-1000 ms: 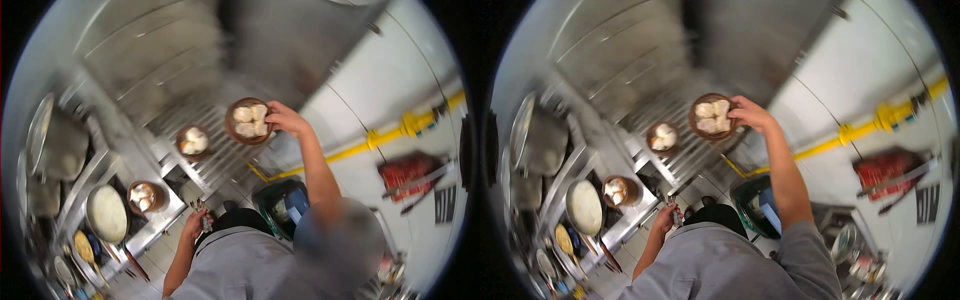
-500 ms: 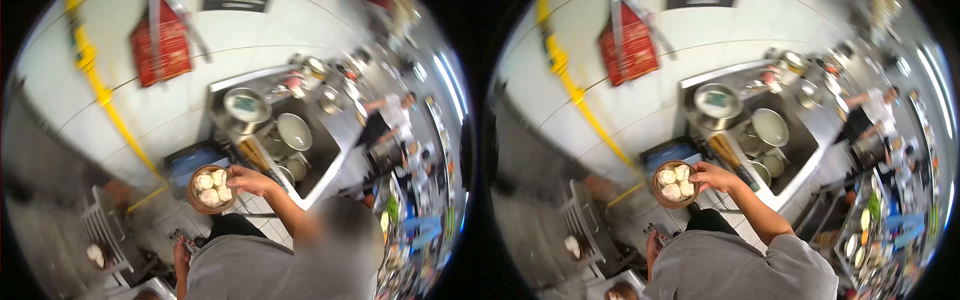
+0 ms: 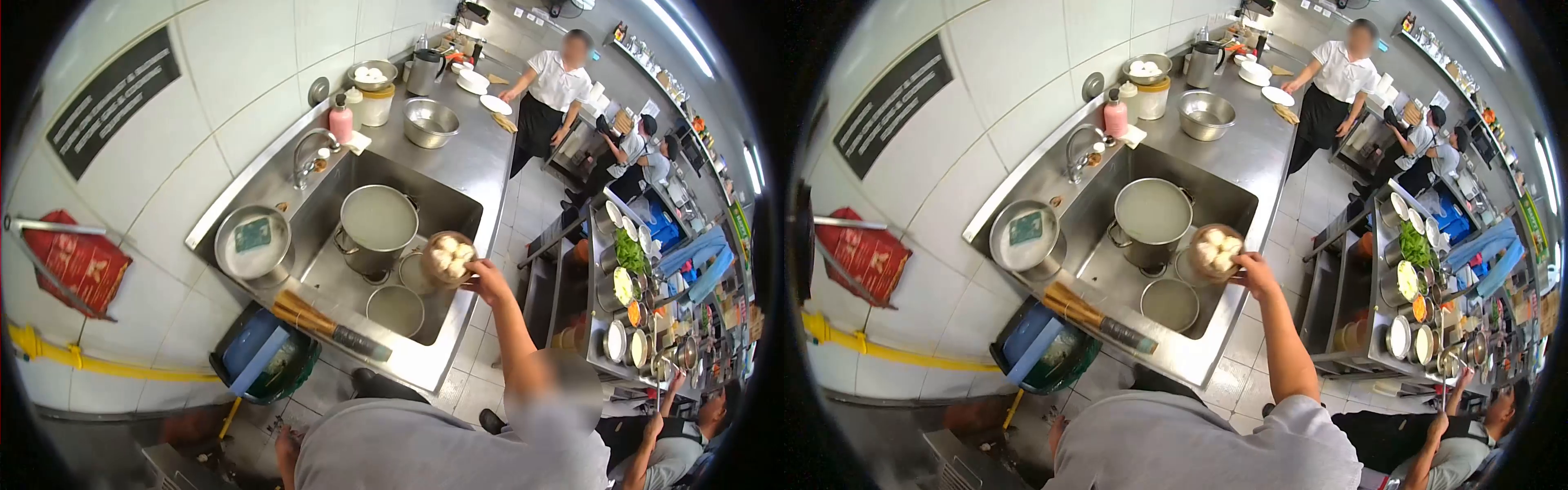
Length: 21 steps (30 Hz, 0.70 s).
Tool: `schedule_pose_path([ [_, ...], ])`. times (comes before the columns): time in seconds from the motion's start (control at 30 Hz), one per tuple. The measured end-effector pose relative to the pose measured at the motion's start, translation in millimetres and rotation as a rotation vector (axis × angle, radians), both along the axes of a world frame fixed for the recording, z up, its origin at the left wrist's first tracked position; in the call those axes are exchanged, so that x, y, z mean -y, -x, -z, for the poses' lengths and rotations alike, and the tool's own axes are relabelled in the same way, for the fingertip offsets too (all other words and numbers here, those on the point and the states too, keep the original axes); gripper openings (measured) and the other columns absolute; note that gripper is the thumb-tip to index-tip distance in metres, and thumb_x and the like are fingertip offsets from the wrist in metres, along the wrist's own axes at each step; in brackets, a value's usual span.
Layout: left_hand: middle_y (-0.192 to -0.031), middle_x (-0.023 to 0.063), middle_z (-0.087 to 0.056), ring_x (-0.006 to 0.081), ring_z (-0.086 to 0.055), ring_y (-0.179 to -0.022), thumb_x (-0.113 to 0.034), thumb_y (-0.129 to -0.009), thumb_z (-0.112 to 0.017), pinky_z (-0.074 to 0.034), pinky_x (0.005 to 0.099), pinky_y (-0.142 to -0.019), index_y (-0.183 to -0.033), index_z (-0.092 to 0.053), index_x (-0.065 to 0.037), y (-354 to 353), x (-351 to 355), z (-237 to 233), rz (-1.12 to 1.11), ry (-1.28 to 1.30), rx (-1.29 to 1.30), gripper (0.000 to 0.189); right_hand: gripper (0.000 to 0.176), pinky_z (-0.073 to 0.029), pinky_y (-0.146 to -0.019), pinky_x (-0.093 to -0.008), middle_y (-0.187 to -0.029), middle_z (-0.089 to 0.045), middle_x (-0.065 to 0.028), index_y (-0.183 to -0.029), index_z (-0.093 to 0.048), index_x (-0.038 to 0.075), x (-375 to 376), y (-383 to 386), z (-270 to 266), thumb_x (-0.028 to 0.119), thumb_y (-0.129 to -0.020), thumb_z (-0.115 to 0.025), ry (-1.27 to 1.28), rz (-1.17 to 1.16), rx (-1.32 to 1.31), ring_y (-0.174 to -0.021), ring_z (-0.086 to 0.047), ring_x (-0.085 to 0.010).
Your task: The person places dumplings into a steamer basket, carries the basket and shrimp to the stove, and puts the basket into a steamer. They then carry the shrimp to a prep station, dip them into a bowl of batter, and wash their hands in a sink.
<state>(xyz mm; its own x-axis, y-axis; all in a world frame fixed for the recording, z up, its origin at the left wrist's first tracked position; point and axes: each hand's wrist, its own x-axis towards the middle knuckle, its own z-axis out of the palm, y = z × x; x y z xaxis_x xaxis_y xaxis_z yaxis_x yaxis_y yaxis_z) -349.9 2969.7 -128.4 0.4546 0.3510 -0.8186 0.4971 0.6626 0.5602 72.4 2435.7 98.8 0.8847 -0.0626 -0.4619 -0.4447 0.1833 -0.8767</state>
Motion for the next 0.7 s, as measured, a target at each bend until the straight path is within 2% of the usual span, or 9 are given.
schedule_pose_path([
  [0.13,-0.081,0.0097,-0.053,0.0355,-0.059,-0.077,-0.024,-0.097,-0.055,-0.047,0.0464,-0.062,-0.095,-0.054,-0.005,-19.3,-0.3,10.0,-0.190,0.034,-0.124,0.019,0.043,-0.061,-0.070,-0.0476,-0.105,-0.051,-0.0103,-0.116,-0.055,-0.002,76.7,-126.5,49.3,0.024,-0.085,-0.070,0.024,0.331,0.081,-0.091,-0.062,-0.0299],
  [0.23,-0.081,0.0096,-0.053,0.0356,-0.058,-0.072,-0.025,-0.096,-0.057,-0.046,0.0468,-0.060,-0.097,-0.052,-0.006,-36.2,10.7,-29.5,-0.276,0.046,-0.116,0.019,0.066,-0.057,-0.081,-0.0546,-0.136,-0.050,-0.0165,-0.136,-0.049,-0.002,108.4,-238.1,67.0,0.032,-0.085,-0.075,-0.019,0.522,0.098,-0.117,-0.051,-0.0374],
  [0.27,-0.081,0.0096,-0.053,0.0356,-0.058,-0.072,-0.025,-0.096,-0.057,-0.046,0.0468,-0.060,-0.097,-0.052,-0.006,-42.9,16.3,-32.6,-0.289,0.039,-0.125,0.019,0.072,-0.053,-0.088,-0.0515,-0.147,-0.044,-0.0182,-0.142,-0.045,-0.002,128.9,-283.4,92.1,0.033,-0.087,-0.075,-0.085,0.507,0.147,-0.126,-0.047,-0.0394],
  [0.3,-0.080,0.0092,-0.052,0.0344,-0.058,-0.071,-0.026,-0.096,-0.058,-0.046,0.0466,-0.058,-0.096,-0.052,-0.007,-44.2,19.2,-33.2,-0.343,-0.001,-0.134,0.020,0.073,-0.047,-0.099,-0.0488,-0.151,-0.041,-0.0182,-0.146,-0.041,-0.002,121.4,-304.4,75.8,0.032,-0.090,-0.073,-0.028,0.472,0.169,-0.132,-0.044,-0.0410],
  [0.33,-0.078,0.0089,-0.052,0.0331,-0.058,-0.069,-0.027,-0.096,-0.059,-0.045,0.0463,-0.056,-0.094,-0.051,-0.007,-43.4,20.0,-32.0,-0.394,-0.042,-0.141,0.021,0.070,-0.045,-0.094,-0.0460,-0.142,-0.051,-0.0130,-0.142,-0.048,0.001,119.7,-334.8,79.7,0.039,-0.088,-0.073,-0.021,0.456,0.161,-0.124,-0.048,-0.0369],
  [0.37,-0.078,0.0089,-0.052,0.0331,-0.058,-0.069,-0.027,-0.096,-0.059,-0.045,0.0463,-0.056,-0.094,-0.051,-0.007,-46.2,23.7,-37.8,-0.400,-0.047,-0.148,0.021,0.066,-0.042,-0.099,-0.0462,-0.143,-0.050,-0.0139,-0.141,-0.049,0.003,110.2,-353.8,80.2,0.037,-0.090,-0.071,-0.027,0.411,0.270,-0.126,-0.046,-0.0359],
  [0.47,-0.076,0.0083,-0.051,0.0311,-0.058,-0.067,-0.029,-0.095,-0.060,-0.045,0.0464,-0.054,-0.094,-0.052,-0.008,-59.8,39.3,-65.4,-0.383,0.005,-0.147,0.023,0.047,-0.045,-0.094,-0.0430,-0.130,-0.060,-0.0096,-0.129,-0.056,0.005,49.0,-348.8,33.0,0.032,-0.093,-0.068,-0.046,0.180,0.401,-0.116,-0.056,-0.0261],
  [0.6,-0.075,0.0080,-0.051,0.0299,-0.058,-0.065,-0.029,-0.094,-0.060,-0.046,0.0463,-0.054,-0.093,-0.052,-0.009,-55.3,50.5,-68.1,-0.376,0.032,-0.098,0.022,0.028,-0.049,-0.068,-0.0291,-0.097,-0.067,-0.0060,-0.111,-0.061,0.005,-29.6,-267.6,3.9,0.030,-0.097,-0.064,-0.279,0.029,0.465,-0.081,-0.064,-0.0168],
  [0.7,-0.075,0.0075,-0.052,0.0292,-0.058,-0.066,-0.028,-0.095,-0.059,-0.046,0.0446,-0.056,-0.094,-0.053,-0.009,-38.8,48.1,-54.8,-0.338,0.060,-0.054,0.020,0.024,-0.043,-0.056,-0.0260,-0.075,-0.059,-0.0035,-0.099,-0.059,0.006,-70.0,-183.5,-9.5,0.030,-0.100,-0.060,-0.400,-0.159,0.429,-0.063,-0.055,-0.0142],
])
